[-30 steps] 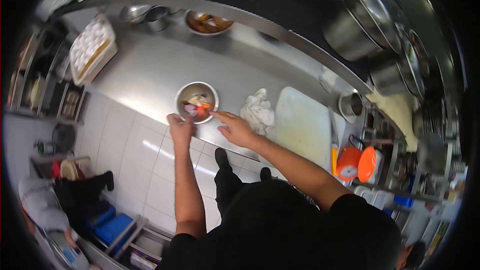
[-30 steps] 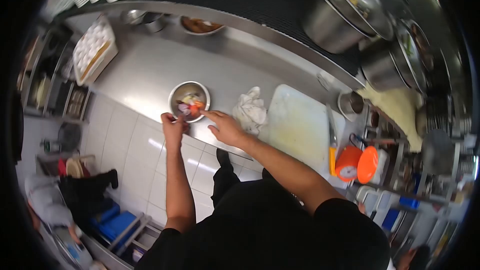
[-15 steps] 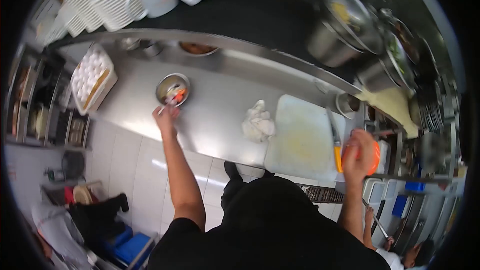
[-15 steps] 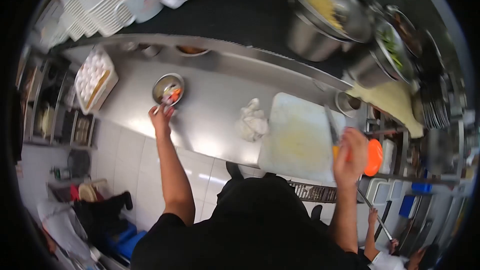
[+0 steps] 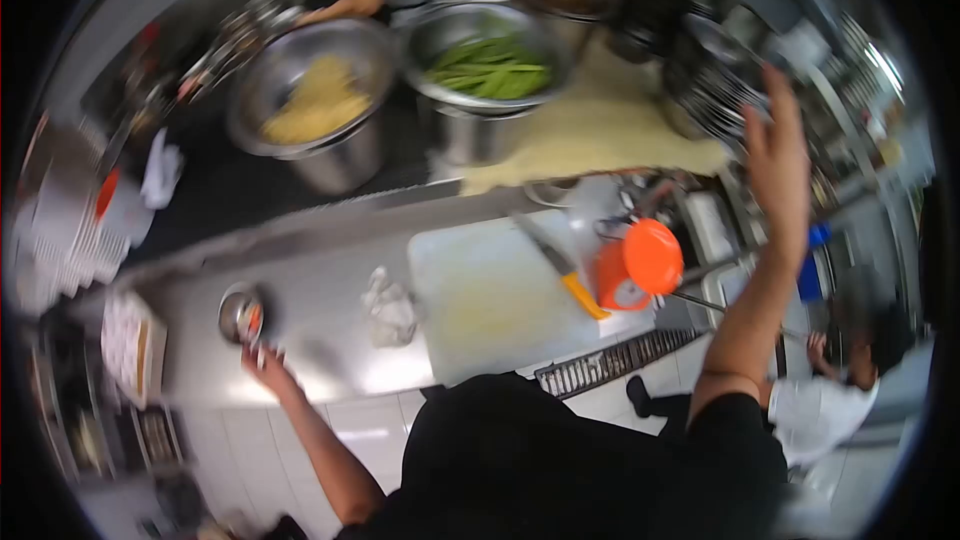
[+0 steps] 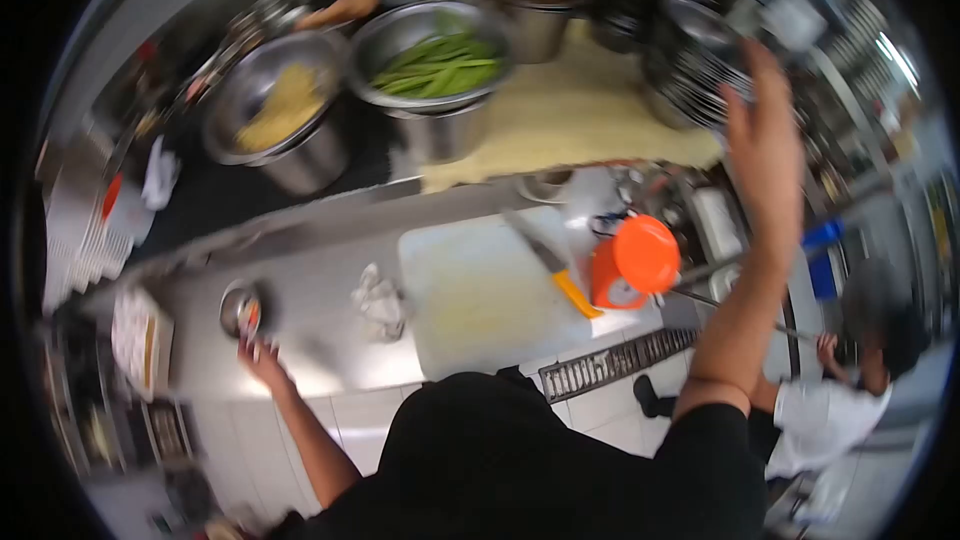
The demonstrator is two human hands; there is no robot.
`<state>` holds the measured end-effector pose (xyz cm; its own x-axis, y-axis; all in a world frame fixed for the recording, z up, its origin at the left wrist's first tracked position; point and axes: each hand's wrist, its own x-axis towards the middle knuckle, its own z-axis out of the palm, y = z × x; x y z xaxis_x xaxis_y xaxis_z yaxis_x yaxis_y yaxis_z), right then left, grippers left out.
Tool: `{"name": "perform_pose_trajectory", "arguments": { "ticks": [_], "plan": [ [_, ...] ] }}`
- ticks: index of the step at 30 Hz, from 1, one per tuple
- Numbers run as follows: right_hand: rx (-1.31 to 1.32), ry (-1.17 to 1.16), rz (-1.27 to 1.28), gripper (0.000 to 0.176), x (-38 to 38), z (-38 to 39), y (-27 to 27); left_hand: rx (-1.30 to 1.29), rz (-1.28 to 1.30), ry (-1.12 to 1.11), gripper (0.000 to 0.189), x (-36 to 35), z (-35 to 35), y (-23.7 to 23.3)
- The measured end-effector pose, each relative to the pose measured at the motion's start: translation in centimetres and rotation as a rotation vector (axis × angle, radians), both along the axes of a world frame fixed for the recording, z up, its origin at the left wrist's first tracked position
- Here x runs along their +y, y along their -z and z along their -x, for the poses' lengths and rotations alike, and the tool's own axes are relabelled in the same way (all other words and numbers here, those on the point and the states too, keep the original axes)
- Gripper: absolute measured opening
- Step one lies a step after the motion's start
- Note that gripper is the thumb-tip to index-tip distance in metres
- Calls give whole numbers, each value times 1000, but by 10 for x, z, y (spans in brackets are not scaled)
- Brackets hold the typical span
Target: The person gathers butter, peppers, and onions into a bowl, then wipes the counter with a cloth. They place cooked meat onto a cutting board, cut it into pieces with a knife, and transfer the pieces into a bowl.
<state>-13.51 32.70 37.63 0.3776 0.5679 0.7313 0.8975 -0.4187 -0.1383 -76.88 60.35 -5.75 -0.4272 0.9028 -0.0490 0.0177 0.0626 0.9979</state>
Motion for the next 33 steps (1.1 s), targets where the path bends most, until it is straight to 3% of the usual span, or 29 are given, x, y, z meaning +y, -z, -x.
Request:
{"name": "perform_pose_trajectory", "arguments": {
  "ticks": [1, 3, 4, 5, 6, 7, 8, 12, 16, 17, 18, 20, 21, 23, 25, 27, 29, 31, 33],
  "plan": [
    [-115, 17, 40, 48, 0, -15, -4, 36, -90, 34, 52, 10, -2, 15],
    [14, -33, 206, 48, -6, -70, -9, 44, -131, 76, 43, 25, -25, 4],
    [-37, -44, 254, 46, -11, -95, -7, 346, -230, 132, 36, 49, -21, 20],
    [-88, -56, 299, 45, -15, -120, -6, 484, -210, 153, 32, 61, -29, 17],
    [68, -27, 306, 44, -9, -104, -13, 662, -328, 132, 33, 75, -43, 13],
    [220, 21, 321, 43, -6, -88, -22, 661, -218, 197, 32, 75, -62, -26],
    [221, 62, 361, 43, -9, -97, -22, 781, -323, 192, 33, 87, -73, -34],
    [195, 102, 368, 43, -16, -159, -17, 977, 41, 265, 62, 138, -95, -38],
    [-155, 102, 232, 66, -16, -204, -36, 1071, 299, 376, 75, 184, -96, -26],
    [-267, 121, 206, 75, -24, -211, -43, 1164, 252, 386, 72, 212, -86, 1],
    [-210, 185, 200, 70, -36, -206, -49, 1256, 202, 403, 69, 243, -71, 43],
    [-83, 177, 198, 69, -63, -185, -59, 1232, 193, 393, 57, 243, -84, 46],
    [-8, 161, 226, 69, -85, -171, -65, 1119, 244, 362, 49, 227, -90, 9],
    [142, 137, 278, 70, -129, -139, -77, 1216, 254, 460, 45, 232, -88, 8],
    [298, 133, 142, 67, -161, -74, -68, 1272, 224, 525, 40, 229, -91, -4],
    [428, -156, 109, 72, -181, -11, -37, 1284, 171, 561, 33, 205, -93, -23],
    [600, -455, 235, 78, -175, 38, -1, 1409, 104, 598, 31, 204, -90, -8],
    [680, -617, 491, 67, -127, 64, 38, 1434, 91, 600, 29, 177, -93, -18],
    [1095, -576, 587, 51, -58, 101, 106, 1407, 113, 624, 27, 159, -97, -31]
  ]
}}
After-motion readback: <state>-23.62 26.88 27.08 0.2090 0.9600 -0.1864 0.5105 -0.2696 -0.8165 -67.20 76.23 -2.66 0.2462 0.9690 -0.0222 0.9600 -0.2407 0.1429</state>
